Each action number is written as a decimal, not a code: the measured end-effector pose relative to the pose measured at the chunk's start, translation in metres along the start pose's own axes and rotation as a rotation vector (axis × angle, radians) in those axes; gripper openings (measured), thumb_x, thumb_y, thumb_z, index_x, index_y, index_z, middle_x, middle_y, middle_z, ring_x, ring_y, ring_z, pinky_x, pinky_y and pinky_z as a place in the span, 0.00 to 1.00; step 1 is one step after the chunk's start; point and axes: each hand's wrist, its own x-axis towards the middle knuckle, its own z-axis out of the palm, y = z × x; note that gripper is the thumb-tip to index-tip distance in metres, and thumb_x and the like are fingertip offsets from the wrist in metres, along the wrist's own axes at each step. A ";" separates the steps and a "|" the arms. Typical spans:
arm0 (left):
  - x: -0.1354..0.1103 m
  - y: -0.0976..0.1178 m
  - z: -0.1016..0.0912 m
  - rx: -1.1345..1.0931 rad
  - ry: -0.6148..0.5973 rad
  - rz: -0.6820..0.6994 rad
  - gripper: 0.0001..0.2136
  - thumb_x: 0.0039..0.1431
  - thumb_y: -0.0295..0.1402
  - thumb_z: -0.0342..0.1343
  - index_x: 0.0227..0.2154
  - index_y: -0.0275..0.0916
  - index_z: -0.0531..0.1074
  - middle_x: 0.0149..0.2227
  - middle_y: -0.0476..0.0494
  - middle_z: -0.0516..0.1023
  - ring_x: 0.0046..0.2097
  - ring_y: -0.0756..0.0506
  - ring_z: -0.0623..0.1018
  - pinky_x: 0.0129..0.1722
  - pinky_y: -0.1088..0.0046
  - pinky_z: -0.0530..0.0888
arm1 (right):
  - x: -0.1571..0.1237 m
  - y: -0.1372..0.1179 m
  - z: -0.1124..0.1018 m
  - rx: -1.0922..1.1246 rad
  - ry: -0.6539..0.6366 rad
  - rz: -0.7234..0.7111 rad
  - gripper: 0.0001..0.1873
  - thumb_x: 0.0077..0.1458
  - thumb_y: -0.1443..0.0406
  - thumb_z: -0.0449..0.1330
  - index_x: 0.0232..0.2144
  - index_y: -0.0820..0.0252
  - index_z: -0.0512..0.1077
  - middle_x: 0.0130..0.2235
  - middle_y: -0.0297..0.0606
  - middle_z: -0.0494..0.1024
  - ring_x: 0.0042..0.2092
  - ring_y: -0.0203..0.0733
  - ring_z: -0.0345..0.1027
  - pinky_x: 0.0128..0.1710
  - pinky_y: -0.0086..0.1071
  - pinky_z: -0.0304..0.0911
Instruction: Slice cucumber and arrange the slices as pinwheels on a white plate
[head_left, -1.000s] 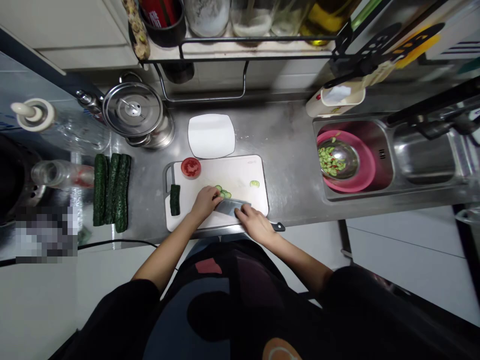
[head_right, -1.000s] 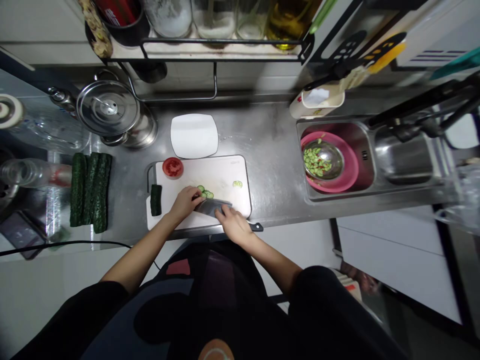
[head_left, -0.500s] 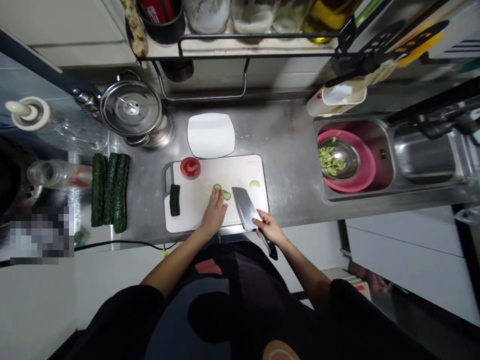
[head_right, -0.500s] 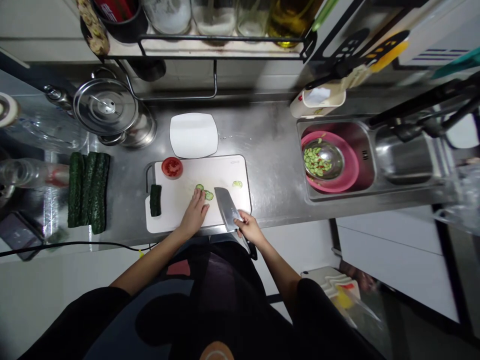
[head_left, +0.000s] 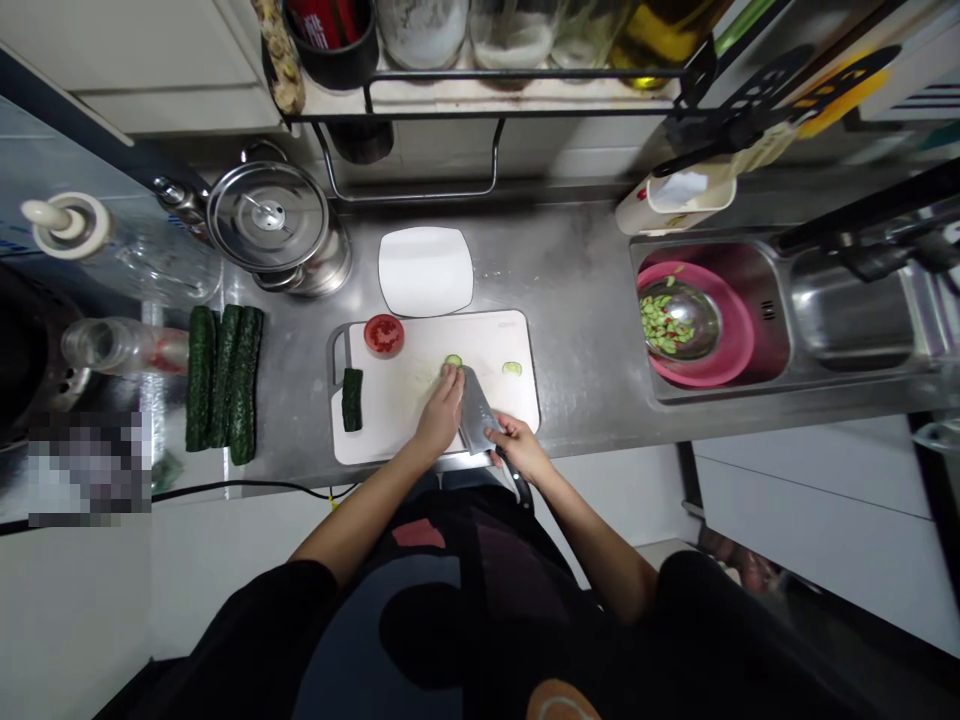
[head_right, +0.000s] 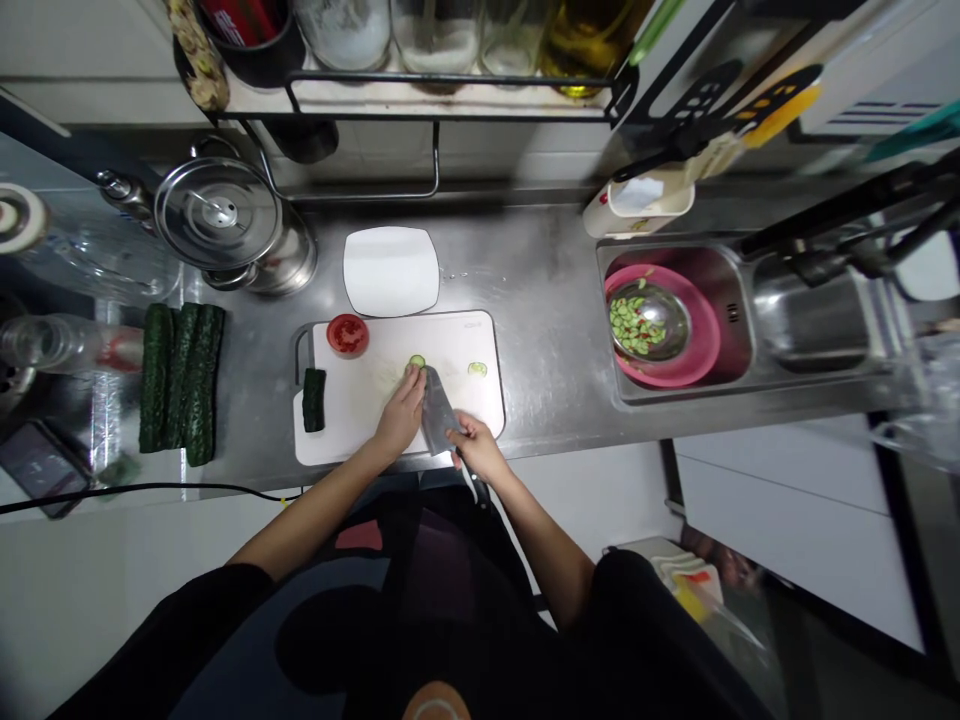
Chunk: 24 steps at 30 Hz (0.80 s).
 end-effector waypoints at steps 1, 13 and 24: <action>0.008 0.002 0.003 -0.005 -0.013 0.012 0.22 0.66 0.26 0.37 0.62 0.35 0.57 0.64 0.35 0.59 0.67 0.44 0.56 0.66 0.59 0.62 | -0.001 -0.005 -0.005 -0.007 0.022 0.000 0.15 0.43 0.56 0.57 0.30 0.59 0.62 0.22 0.24 0.65 0.14 0.27 0.53 0.16 0.25 0.49; 0.049 0.009 -0.002 0.022 -0.064 0.016 0.18 0.65 0.25 0.40 0.53 0.37 0.69 0.59 0.41 0.69 0.63 0.46 0.65 0.64 0.63 0.66 | -0.046 -0.039 -0.039 -0.385 0.249 0.099 0.09 0.45 0.59 0.52 0.27 0.57 0.60 0.13 0.24 0.61 0.15 0.33 0.58 0.19 0.25 0.51; 0.061 0.033 -0.029 -0.214 0.043 -0.222 0.13 0.55 0.34 0.62 0.44 0.40 0.73 0.44 0.43 0.75 0.47 0.46 0.74 0.47 0.71 0.73 | -0.046 -0.045 -0.022 -0.184 0.101 0.032 0.15 0.43 0.54 0.58 0.28 0.58 0.61 0.17 0.24 0.63 0.16 0.29 0.55 0.19 0.25 0.49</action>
